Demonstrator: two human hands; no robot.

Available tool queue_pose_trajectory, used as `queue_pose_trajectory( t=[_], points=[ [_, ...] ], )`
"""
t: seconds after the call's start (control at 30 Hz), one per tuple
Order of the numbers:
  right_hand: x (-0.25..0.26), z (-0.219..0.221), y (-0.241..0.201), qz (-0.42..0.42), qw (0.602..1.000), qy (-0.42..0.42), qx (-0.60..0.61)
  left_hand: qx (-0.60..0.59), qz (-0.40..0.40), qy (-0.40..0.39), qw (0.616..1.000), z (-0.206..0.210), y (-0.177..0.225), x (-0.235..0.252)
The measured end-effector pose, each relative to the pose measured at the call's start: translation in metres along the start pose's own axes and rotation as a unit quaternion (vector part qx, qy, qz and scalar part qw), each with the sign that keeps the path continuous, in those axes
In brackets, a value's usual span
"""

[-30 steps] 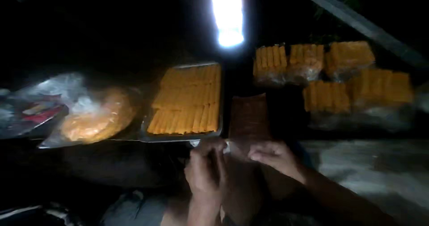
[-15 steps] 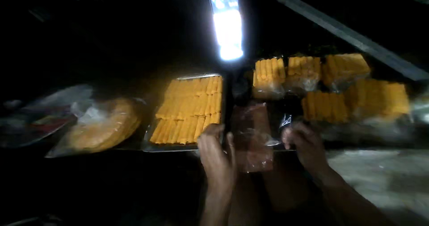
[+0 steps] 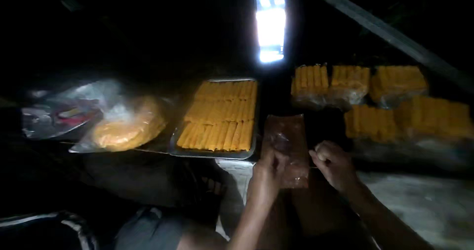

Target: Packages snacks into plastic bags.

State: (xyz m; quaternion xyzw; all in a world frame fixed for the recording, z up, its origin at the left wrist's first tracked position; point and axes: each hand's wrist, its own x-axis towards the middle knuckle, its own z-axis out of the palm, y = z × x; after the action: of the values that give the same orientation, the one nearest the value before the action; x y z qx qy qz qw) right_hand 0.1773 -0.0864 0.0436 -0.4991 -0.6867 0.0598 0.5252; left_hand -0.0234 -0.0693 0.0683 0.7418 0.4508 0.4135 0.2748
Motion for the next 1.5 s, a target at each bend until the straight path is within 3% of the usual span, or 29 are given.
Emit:
queue_pose_trajectory(
  t=[0.07,0.27,0.37,0.5,0.6,0.7,0.83,1.0,1.17,1.3,1.4,1.5],
  points=[
    [0.002,0.001,-0.005,0.015,0.999,-0.022,0.036,-0.011,-0.014,-0.009,1.000,0.000,0.001,-0.001],
    [0.013,-0.003,-0.035,0.175,0.962,-0.209,0.024,-0.065,-0.006,-0.034,0.997,0.005,0.012,0.002],
    [0.012,-0.006,-0.029,0.204,0.960,-0.192,0.012,-0.021,-0.018,-0.058,0.998,0.003,0.011,0.001],
    [0.015,-0.009,-0.023,0.195,0.973,-0.122,-0.034,0.044,-0.030,-0.096,0.994,-0.004,0.012,-0.003],
    [0.012,-0.003,-0.019,0.111,0.986,-0.096,-0.077,0.185,0.003,-0.051,0.981,0.003,0.018,-0.004],
    [0.009,0.002,-0.021,0.061,0.988,-0.127,-0.056,0.238,0.098,0.004,0.966,0.011,0.017,0.003],
    [0.011,0.002,-0.030,0.064,0.983,-0.138,-0.103,0.192,0.181,0.005,0.965,0.019,0.010,0.010],
    [0.026,-0.013,0.001,0.137,0.957,-0.161,-0.197,0.131,0.149,-0.026,0.980,0.017,0.009,0.010],
    [0.036,-0.013,0.018,0.123,0.957,-0.163,-0.205,0.056,0.127,-0.020,0.990,0.021,-0.011,0.010],
    [0.050,-0.009,0.029,0.154,0.934,-0.251,-0.202,0.118,0.123,0.001,0.985,0.039,-0.039,0.017],
    [0.073,-0.010,0.029,0.128,0.936,-0.300,-0.133,0.185,0.095,-0.024,0.978,0.051,-0.062,0.023],
    [0.102,0.004,0.006,0.005,0.950,-0.306,-0.065,0.190,0.078,-0.052,0.977,0.053,-0.070,0.026]
  ],
)
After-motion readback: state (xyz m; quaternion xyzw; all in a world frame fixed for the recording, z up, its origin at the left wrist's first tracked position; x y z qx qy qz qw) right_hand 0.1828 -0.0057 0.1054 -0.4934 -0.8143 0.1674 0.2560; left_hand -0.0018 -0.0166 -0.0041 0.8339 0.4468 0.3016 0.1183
